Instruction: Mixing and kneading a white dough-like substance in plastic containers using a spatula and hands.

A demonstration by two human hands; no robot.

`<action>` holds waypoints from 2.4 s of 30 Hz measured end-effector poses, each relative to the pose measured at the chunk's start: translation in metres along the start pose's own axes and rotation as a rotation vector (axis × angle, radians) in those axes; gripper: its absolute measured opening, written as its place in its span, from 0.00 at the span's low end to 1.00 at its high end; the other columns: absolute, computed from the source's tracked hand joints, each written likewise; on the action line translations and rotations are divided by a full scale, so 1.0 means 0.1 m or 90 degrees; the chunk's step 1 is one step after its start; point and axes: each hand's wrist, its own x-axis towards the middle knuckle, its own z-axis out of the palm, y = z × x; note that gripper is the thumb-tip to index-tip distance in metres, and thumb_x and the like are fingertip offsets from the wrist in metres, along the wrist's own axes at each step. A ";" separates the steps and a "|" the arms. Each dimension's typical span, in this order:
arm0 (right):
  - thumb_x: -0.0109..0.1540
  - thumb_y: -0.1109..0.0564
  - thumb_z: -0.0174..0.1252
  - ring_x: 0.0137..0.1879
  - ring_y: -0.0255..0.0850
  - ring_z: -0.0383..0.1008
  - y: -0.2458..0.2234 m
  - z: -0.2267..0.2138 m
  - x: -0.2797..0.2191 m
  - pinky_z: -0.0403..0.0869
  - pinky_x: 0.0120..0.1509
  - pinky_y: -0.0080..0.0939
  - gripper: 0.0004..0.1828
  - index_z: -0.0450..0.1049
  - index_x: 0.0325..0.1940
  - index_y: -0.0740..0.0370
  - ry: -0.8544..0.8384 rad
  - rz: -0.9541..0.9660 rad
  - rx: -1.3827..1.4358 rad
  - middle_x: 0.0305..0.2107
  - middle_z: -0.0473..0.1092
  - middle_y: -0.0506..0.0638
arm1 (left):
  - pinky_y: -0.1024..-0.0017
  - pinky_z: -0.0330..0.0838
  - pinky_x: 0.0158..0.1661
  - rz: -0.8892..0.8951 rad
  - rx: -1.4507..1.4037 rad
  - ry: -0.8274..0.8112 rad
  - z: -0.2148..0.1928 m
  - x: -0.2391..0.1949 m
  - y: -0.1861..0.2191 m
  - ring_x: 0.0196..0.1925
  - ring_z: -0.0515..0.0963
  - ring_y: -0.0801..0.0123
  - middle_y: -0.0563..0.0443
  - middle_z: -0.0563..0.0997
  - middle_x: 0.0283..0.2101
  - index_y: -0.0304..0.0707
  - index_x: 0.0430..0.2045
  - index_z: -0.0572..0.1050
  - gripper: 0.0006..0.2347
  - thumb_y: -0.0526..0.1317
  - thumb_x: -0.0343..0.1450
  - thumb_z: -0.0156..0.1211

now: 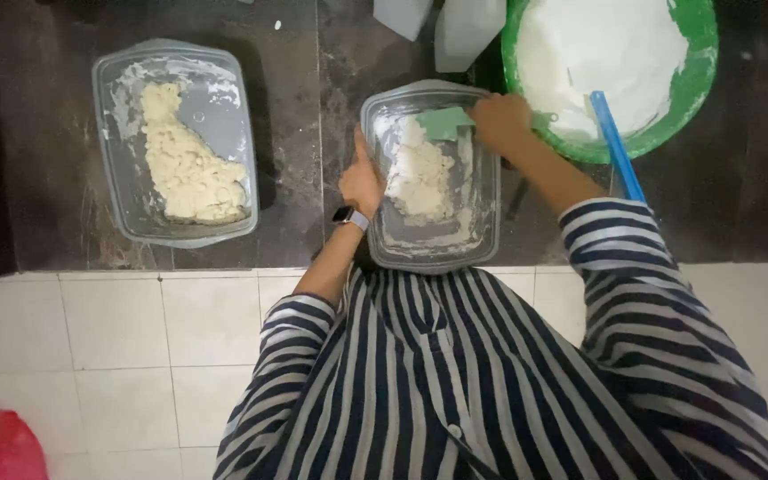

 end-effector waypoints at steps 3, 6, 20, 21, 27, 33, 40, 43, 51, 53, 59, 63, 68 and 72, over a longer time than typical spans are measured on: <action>0.57 0.57 0.41 0.37 0.43 0.70 -0.05 -0.39 0.09 0.68 0.34 0.37 0.29 0.51 0.61 0.35 -0.269 -0.016 -0.059 0.34 0.68 0.50 | 0.59 0.63 0.20 0.003 -0.131 -0.126 0.15 0.12 -0.10 0.18 0.72 0.54 0.45 0.75 0.21 0.58 0.57 0.37 0.29 0.33 0.65 0.41; 0.56 0.54 0.42 0.26 0.41 0.67 -0.03 0.14 0.24 0.62 0.20 0.36 0.25 0.57 0.57 0.34 -0.108 -0.116 -0.016 0.21 0.67 0.46 | 0.60 0.65 0.19 -0.010 -0.114 -0.137 0.03 0.14 -0.07 0.17 0.72 0.55 0.44 0.74 0.18 0.60 0.57 0.35 0.31 0.32 0.65 0.44; 0.53 0.59 0.51 0.44 0.51 0.69 -0.77 0.01 -1.46 0.69 0.43 0.51 0.24 0.63 0.53 0.48 0.023 -0.115 0.071 0.42 0.64 0.56 | 0.70 0.68 0.25 0.029 -0.095 -0.039 -0.03 0.13 -0.11 0.21 0.76 0.61 0.48 0.75 0.20 0.59 0.58 0.42 0.31 0.37 0.64 0.51; 0.52 0.58 0.53 0.43 0.50 0.70 -0.88 0.07 -1.53 0.68 0.42 0.51 0.25 0.62 0.54 0.47 0.063 -0.098 0.035 0.41 0.64 0.55 | 0.69 0.68 0.26 0.026 -0.100 -0.030 0.01 0.13 -0.13 0.22 0.76 0.61 0.47 0.75 0.21 0.59 0.57 0.43 0.30 0.38 0.64 0.52; 0.54 0.59 0.50 0.31 0.44 0.71 -1.09 0.30 -1.49 0.69 0.25 0.40 0.23 0.63 0.53 0.43 0.130 -0.026 0.047 0.29 0.65 0.53 | 0.67 0.70 0.29 0.079 -0.185 -0.071 -0.24 0.12 -0.17 0.26 0.77 0.58 0.45 0.76 0.25 0.57 0.58 0.42 0.29 0.37 0.65 0.48; 0.54 0.58 0.51 0.42 0.54 0.70 -0.72 0.16 -1.51 0.72 0.32 0.47 0.24 0.63 0.53 0.39 0.107 0.096 0.094 0.37 0.66 0.57 | 0.66 0.70 0.28 0.023 -0.080 -0.065 -0.09 0.10 -0.08 0.27 0.78 0.57 0.47 0.76 0.24 0.56 0.58 0.40 0.29 0.38 0.65 0.47; 0.53 0.64 0.50 0.38 0.51 0.72 -1.20 -0.08 -1.48 0.72 0.33 0.46 0.18 0.70 0.45 0.51 0.042 0.019 0.148 0.38 0.67 0.62 | 0.66 0.71 0.27 0.044 -0.160 -0.079 -0.31 0.06 -0.10 0.26 0.78 0.56 0.44 0.76 0.24 0.49 0.58 0.41 0.28 0.37 0.65 0.46; 0.53 0.63 0.47 0.38 0.50 0.73 -0.91 -0.10 -1.61 0.72 0.33 0.47 0.17 0.70 0.43 0.47 0.005 0.039 0.147 0.34 0.69 0.58 | 0.65 0.70 0.26 0.070 -0.175 -0.086 -0.35 0.05 -0.14 0.25 0.78 0.55 0.43 0.76 0.24 0.48 0.57 0.43 0.27 0.36 0.65 0.46; 0.53 0.59 0.48 0.14 0.35 0.58 -0.28 0.13 -0.51 0.60 0.19 0.34 0.11 0.60 0.14 0.54 0.052 0.109 0.083 0.07 0.58 0.44 | 0.68 0.69 0.28 0.162 -0.130 -0.101 -0.25 0.20 -0.31 0.26 0.77 0.58 0.45 0.76 0.27 0.50 0.58 0.41 0.29 0.37 0.64 0.48; 0.52 0.61 0.48 0.13 0.35 0.58 -0.41 -0.17 -0.41 0.59 0.17 0.34 0.13 0.61 0.12 0.54 0.059 0.101 0.091 0.06 0.58 0.45 | 0.66 0.69 0.29 0.173 -0.147 -0.101 -0.45 0.18 -0.30 0.26 0.77 0.57 0.45 0.76 0.28 0.49 0.58 0.42 0.28 0.36 0.65 0.47; 0.51 0.62 0.49 0.12 0.33 0.57 -0.53 0.18 0.29 0.58 0.17 0.31 0.16 0.60 0.08 0.53 0.124 0.012 0.033 0.04 0.57 0.44 | 0.67 0.69 0.30 0.155 -0.123 -0.088 -0.48 0.16 -0.27 0.27 0.77 0.58 0.45 0.75 0.30 0.53 0.58 0.40 0.29 0.35 0.65 0.46; 0.53 0.61 0.51 0.30 0.38 0.71 -0.70 -0.47 0.45 0.67 0.28 0.34 0.06 0.72 0.27 0.51 -0.127 -0.026 -0.089 0.23 0.70 0.43 | 0.59 0.63 0.18 0.277 -0.234 -0.213 -0.31 0.34 -0.43 0.18 0.71 0.52 0.40 0.74 0.28 0.41 0.57 0.35 0.31 0.37 0.62 0.44; 0.58 0.46 0.48 0.36 0.44 0.68 -0.60 -0.68 0.55 0.69 0.31 0.41 0.11 0.70 0.38 0.51 -0.174 -0.096 -0.099 0.32 0.68 0.48 | 0.60 0.61 0.17 0.285 -0.227 -0.197 -0.30 0.36 -0.44 0.15 0.69 0.54 0.43 0.72 0.21 0.40 0.57 0.36 0.29 0.35 0.63 0.42; 0.58 0.60 0.42 0.46 0.40 0.66 -0.54 -0.56 0.52 0.62 0.51 0.48 0.25 0.55 0.56 0.35 -0.172 -0.261 -0.259 0.41 0.65 0.39 | 0.61 0.62 0.15 0.316 -0.170 -0.164 -0.18 0.39 -0.47 0.14 0.69 0.58 0.45 0.73 0.20 0.42 0.57 0.35 0.29 0.36 0.66 0.43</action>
